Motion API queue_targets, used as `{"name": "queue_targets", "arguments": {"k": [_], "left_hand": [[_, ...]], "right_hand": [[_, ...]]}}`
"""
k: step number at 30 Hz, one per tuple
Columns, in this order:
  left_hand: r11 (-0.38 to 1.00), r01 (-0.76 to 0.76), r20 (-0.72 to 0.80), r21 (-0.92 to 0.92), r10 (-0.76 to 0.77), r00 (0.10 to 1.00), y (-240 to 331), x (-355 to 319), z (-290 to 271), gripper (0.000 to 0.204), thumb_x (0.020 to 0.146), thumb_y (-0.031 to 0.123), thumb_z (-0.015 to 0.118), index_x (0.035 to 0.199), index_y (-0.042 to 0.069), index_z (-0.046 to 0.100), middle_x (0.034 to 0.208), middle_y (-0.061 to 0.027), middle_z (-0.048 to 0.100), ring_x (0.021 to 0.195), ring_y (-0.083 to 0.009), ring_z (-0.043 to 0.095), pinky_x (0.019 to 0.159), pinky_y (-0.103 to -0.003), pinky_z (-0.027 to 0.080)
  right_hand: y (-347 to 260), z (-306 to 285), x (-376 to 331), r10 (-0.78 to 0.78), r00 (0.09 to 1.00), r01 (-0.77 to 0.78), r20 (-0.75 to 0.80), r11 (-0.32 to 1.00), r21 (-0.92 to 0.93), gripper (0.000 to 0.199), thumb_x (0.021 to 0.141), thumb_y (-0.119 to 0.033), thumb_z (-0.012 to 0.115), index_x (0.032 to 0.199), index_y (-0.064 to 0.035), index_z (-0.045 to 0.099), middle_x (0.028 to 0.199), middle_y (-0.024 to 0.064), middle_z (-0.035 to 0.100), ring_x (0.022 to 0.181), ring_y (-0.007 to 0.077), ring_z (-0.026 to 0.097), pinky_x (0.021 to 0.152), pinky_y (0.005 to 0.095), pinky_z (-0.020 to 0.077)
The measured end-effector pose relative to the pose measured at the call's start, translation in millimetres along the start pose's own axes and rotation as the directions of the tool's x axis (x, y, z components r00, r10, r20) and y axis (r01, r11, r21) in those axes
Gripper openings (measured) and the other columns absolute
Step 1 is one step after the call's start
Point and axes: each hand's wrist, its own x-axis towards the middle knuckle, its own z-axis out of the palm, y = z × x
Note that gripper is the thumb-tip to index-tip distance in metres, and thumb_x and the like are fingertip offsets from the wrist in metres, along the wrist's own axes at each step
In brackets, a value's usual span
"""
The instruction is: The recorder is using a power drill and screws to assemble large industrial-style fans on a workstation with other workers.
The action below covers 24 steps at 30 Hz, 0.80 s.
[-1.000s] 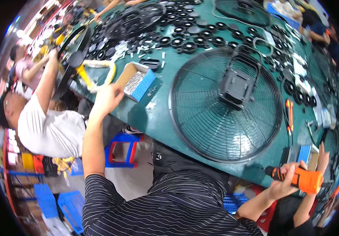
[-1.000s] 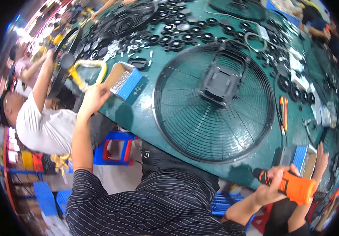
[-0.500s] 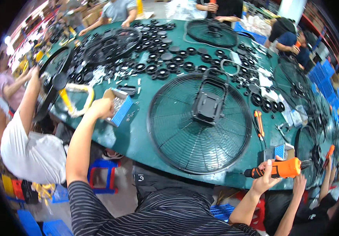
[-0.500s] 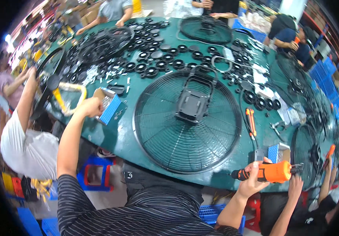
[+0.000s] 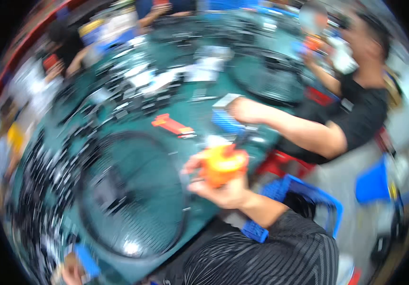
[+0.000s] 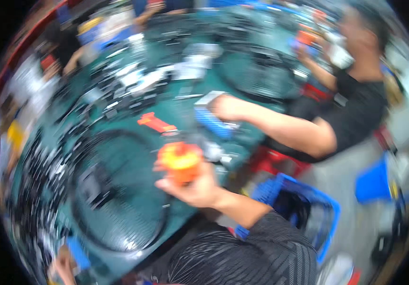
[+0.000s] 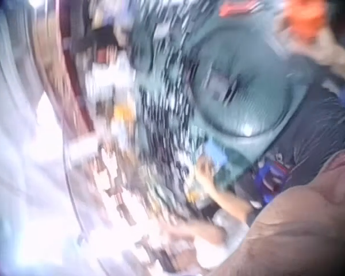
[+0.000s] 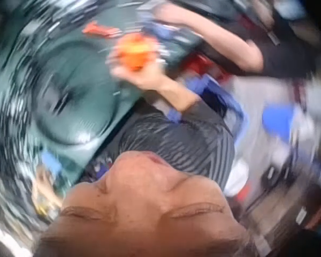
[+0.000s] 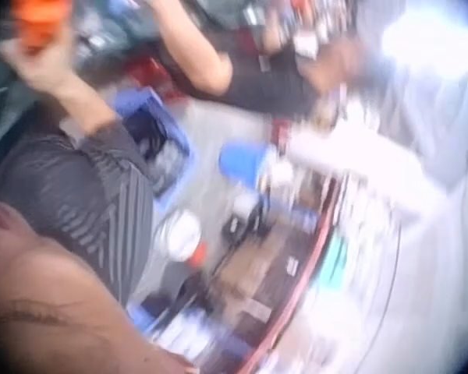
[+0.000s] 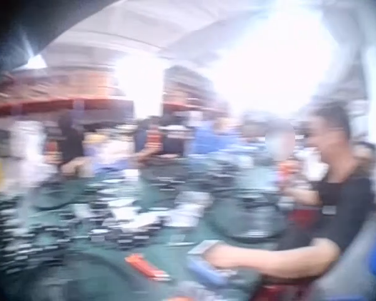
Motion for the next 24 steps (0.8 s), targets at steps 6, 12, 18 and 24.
{"name": "queue_targets", "arguments": {"k": [6,12,18,24], "left_hand": [[0.903,0.048,-0.204,-0.427,-0.148,0.968,128,-47,74,0.008,0.084,-0.005,0.068,0.091,-0.004,0.067,0.084,-0.0135,0.068,0.07,-0.0178,0.061,0.063,-0.03,0.053],[0.524,0.23,0.229,-0.82,-0.068,0.971,217,-78,179,0.018,0.096,0.008,0.063,0.111,0.0,0.056,0.099,-0.007,0.064,0.067,-0.0104,0.054,0.056,-0.024,0.046],[0.237,0.113,0.104,-0.965,-0.048,0.993,250,-87,189,0.009,0.088,0.003,0.064,0.093,-0.004,0.069,0.085,-0.0181,0.069,0.062,-0.0189,0.064,0.054,-0.029,0.051],[0.289,0.173,0.182,-0.942,0.003,0.983,249,-92,178,0.009,0.083,-0.008,0.071,0.092,-0.008,0.069,0.086,-0.0193,0.07,0.064,-0.0151,0.066,0.055,-0.024,0.05]], "right_hand": [[-40,6,-10,0.117,0.982,-0.181,0.147,0.791,0.585,0.04,0.086,-0.003,0.074,0.119,-0.0047,0.051,0.088,0.0084,0.065,0.081,0.0147,0.066,0.069,0.0282,0.0517],[-90,60,-21,0.03,0.987,-0.159,0.159,0.361,0.919,0.036,0.09,-0.007,0.063,0.12,-0.0058,0.043,0.074,0.0057,0.056,0.057,0.0123,0.057,0.052,0.0264,0.0465],[-70,73,-32,-0.004,0.984,-0.161,0.176,0.386,0.908,0.039,0.092,-0.011,0.062,0.125,-0.0066,0.042,0.082,0.0089,0.057,0.062,0.0173,0.058,0.055,0.0296,0.0483],[-64,92,-36,0.019,0.986,-0.156,0.163,0.414,0.897,0.041,0.095,-0.023,0.065,0.122,-0.0009,0.043,0.081,0.0049,0.056,0.06,0.0123,0.061,0.053,0.0241,0.0507]]}}
